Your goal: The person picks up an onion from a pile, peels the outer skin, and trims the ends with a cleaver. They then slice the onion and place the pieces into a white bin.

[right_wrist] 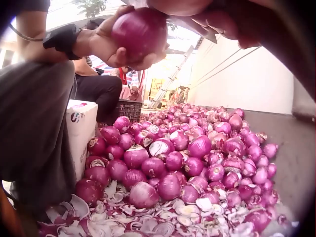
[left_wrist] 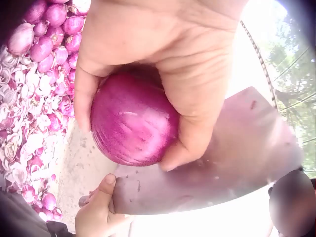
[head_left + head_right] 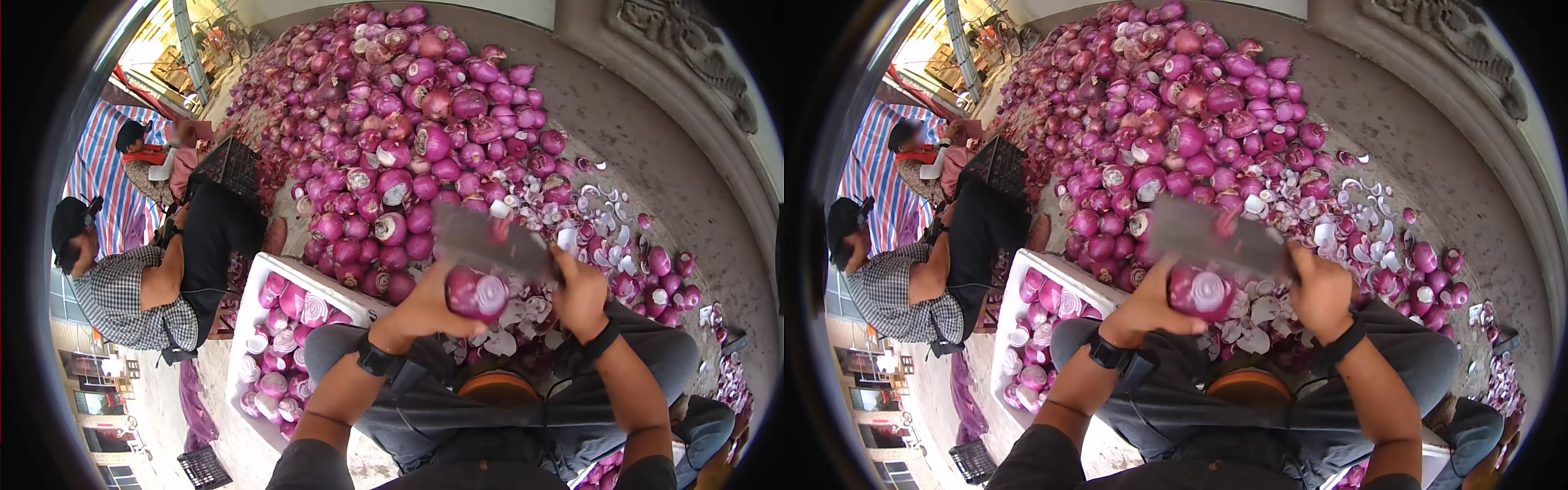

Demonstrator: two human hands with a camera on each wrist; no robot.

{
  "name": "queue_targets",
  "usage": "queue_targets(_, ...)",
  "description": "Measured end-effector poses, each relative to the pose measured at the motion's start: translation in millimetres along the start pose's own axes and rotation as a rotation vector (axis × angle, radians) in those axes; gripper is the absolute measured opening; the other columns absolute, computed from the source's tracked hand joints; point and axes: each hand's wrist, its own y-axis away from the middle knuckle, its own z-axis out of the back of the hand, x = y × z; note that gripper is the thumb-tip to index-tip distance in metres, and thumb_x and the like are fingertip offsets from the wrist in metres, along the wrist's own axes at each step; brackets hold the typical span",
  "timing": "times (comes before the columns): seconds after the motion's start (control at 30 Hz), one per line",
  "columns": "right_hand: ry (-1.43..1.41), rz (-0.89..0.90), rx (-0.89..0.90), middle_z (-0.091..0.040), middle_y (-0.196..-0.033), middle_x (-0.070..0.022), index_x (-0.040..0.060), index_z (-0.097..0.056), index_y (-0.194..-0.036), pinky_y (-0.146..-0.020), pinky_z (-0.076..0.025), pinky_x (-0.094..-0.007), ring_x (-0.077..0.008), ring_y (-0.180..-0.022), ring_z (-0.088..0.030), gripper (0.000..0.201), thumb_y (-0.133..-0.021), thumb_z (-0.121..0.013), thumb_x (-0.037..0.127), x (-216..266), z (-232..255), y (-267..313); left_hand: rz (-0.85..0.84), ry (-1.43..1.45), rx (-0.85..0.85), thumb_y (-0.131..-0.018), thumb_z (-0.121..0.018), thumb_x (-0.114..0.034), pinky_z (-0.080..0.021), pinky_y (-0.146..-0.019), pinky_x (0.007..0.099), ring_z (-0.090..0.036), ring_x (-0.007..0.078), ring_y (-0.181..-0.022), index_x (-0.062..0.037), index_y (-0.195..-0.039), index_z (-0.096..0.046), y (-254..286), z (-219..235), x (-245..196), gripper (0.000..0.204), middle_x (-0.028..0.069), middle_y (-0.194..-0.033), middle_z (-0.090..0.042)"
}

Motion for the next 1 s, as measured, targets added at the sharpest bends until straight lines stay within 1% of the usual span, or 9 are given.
queue_targets(0.07,0.02,-0.427,0.126,-0.059,-0.066,-0.0133,-0.0009,-0.058,-0.113,-0.058,-0.045,-0.0419,-0.0322,-0.06,-0.059,0.042,-0.071,-0.06,0.007,-22.6,-18.1,9.0,-0.036,0.105,0.049,-0.054,-0.087,-0.017,-0.038,-0.099,0.0317,-0.05,0.0176,-0.114,-0.0073,-0.128,-0.042,-2.1,-11.0,0.4,0.086,0.0065,-0.12,-0.051)
queue_targets(0.1,0.02,-0.433,0.12,-0.059,-0.066,-0.0133,-0.0009,-0.058,-0.113,-0.058,-0.045,-0.0419,-0.0322,-0.06,-0.059,0.042,-0.071,-0.06,0.007,-26.7,-21.2,13.3,-0.035,0.1,0.057,-0.054,-0.087,-0.017,-0.038,-0.099,0.0317,-0.05,0.0176,-0.114,-0.0073,-0.128,-0.042,-4.6,-11.8,-0.7,0.086,0.0065,-0.12,-0.051)
queue_targets(0.17,-0.209,-0.834,0.131,-0.063,-0.071,-0.0179,-0.0014,-0.059,-0.109,-0.061,-0.047,-0.0417,-0.0345,-0.065,-0.062,0.033,-0.08,-0.061,0.013,-32.2,-23.6,21.7,0.019,0.138,0.011,-0.055,-0.086,-0.016,-0.038,-0.099,0.0317,-0.049,0.0172,-0.115,-0.0074,-0.128,-0.041,-7.6,-12.7,-1.4,0.086,0.0068,-0.121,-0.051)
queue_targets(0.27,-0.362,-0.901,0.068,-0.064,-0.074,-0.0197,0.0012,-0.061,-0.106,-0.062,-0.047,-0.0409,-0.0346,-0.067,-0.062,0.029,-0.082,-0.062,0.017,-34.7,-22.8,29.8,0.07,0.183,-0.035,-0.055,-0.085,-0.013,-0.04,-0.1,0.0339,-0.049,0.0201,-0.117,-0.0093,-0.13,-0.039,-5.7,-7.9,-1.9,0.088,0.0081,-0.123,-0.05)
queue_targets(0.4,-0.12,-0.601,0.114,-0.062,-0.07,-0.0184,0.002,-0.061,-0.106,-0.06,-0.046,-0.0424,-0.0362,-0.063,-0.059,0.028,-0.081,-0.062,0.013,-1.2,7.4,10.3,0.093,0.321,-0.123,-0.058,-0.085,-0.011,-0.043,-0.095,0.0325,-0.051,0.018,-0.113,-0.0071,-0.128,-0.041,-9.8,-8.4,-1.0,0.082,0.0072,-0.121,-0.05)
queue_targets(0.43,-0.169,-0.399,0.001,-0.059,-0.067,-0.0149,0.0038,-0.061,-0.108,-0.059,-0.045,-0.0424,-0.0357,-0.061,-0.057,0.037,-0.071,-0.061,0.004,9.0,12.4,7.0,0.091,0.362,-0.166,-0.059,-0.084,-0.007,-0.044,-0.094,0.032,-0.052,0.0187,-0.112,-0.0069,-0.128,-0.041,-12.0,-9.9,2.1,0.081,0.0085,-0.121,-0.051)
queue_targets(0.57,-0.141,0.013,-0.095,-0.051,-0.062,-0.0072,0.0079,-0.063,-0.112,-0.052,-0.041,-0.0391,-0.0277,-0.055,-0.052,0.06,-0.052,-0.059,0.001,36.7,30.1,-4.0,0.149,0.533,-0.266,-0.059,-0.085,-0.008,-0.043,-0.097,0.0333,-0.053,0.02,-0.113,-0.0066,-0.129,-0.04,-13.3,-1.8,32.5,0.083,0.0103,-0.122,-0.053)
queue_targets(0.67,-0.133,0.181,-0.086,-0.046,-0.06,-0.004,0.008,-0.064,-0.113,-0.05,-0.038,-0.0371,-0.0233,-0.052,-0.05,0.061,-0.052,-0.062,0.004,49.4,33.8,-6.4,0.081,0.098,-0.342,-0.058,-0.087,-0.014,-0.043,-0.098,0.0367,-0.054,0.0226,-0.114,-0.0039,-0.134,-0.035,-26.1,12.3,52.5,0.093,0.0143,-0.123,-0.053)
queue_targets(1.0,-0.134,0.3,-0.097,-0.039,-0.059,-0.0004,0.009,-0.064,-0.114,-0.047,-0.035,-0.0334,-0.0183,-0.05,-0.046,0.065,-0.049,-0.064,0.014,60.2,21.1,-16.7,-0.025,0.088,-0.248,-0.056,-0.089,-0.012,-0.042,-0.098,0.0337,-0.053,0.02,-0.114,-0.0049,-0.131,-0.037,-25.4,22.4,46.5,0.091,0.0138,-0.125,-0.052)
